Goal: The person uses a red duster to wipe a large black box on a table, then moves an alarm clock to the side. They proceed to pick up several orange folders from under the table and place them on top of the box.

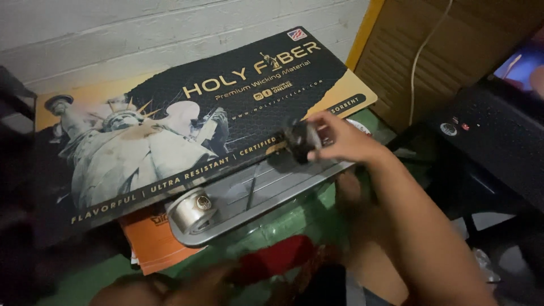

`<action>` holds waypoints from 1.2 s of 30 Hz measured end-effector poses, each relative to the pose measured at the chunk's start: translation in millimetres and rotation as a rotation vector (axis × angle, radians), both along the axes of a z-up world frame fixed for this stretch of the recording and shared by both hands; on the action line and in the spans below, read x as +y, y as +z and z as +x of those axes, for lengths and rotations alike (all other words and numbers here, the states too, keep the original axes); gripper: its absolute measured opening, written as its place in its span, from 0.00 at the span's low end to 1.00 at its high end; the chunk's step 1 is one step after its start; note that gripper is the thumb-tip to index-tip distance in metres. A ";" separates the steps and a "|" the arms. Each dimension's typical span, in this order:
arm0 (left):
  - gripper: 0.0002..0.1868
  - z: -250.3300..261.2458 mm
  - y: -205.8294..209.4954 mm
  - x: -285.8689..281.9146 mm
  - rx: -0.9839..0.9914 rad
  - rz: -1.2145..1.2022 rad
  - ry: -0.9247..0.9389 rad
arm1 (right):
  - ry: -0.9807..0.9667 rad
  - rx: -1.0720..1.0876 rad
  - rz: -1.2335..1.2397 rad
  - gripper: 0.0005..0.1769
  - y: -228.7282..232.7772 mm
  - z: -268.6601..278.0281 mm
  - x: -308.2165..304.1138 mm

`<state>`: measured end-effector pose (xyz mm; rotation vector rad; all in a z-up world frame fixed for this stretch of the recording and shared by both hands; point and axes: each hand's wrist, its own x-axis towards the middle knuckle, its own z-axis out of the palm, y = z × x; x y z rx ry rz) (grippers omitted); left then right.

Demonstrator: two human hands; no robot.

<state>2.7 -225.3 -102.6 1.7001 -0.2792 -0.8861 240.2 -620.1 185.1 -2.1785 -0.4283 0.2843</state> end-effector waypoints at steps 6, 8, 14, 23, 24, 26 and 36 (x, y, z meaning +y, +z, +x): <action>0.17 69.5 182.6 60.0 -0.129 0.184 0.474 | -0.528 -0.063 0.166 0.43 -0.4 24.1 19.0; 0.09 84.3 200.1 89.0 -0.841 0.317 0.647 | -0.683 -0.157 0.106 0.46 -5.4 33.1 27.5; 0.12 141.1 182.6 152.4 -1.144 0.731 0.713 | -0.807 -0.389 0.182 0.50 -65.4 98.7 17.7; 0.18 168.3 195.2 127.1 -1.038 1.248 0.583 | -0.767 -0.452 0.067 0.63 -65.9 167.2 13.9; 0.18 168.2 189.6 128.6 -1.037 1.249 0.584 | -0.766 -0.452 0.067 0.63 -64.4 176.3 15.4; 0.23 169.5 177.5 130.9 -1.193 1.392 0.555 | -0.738 -0.347 0.046 0.66 -62.0 195.8 17.6; 0.23 175.0 136.9 155.2 -1.284 1.338 0.652 | -0.821 -0.519 0.095 0.54 -95.5 338.0 6.1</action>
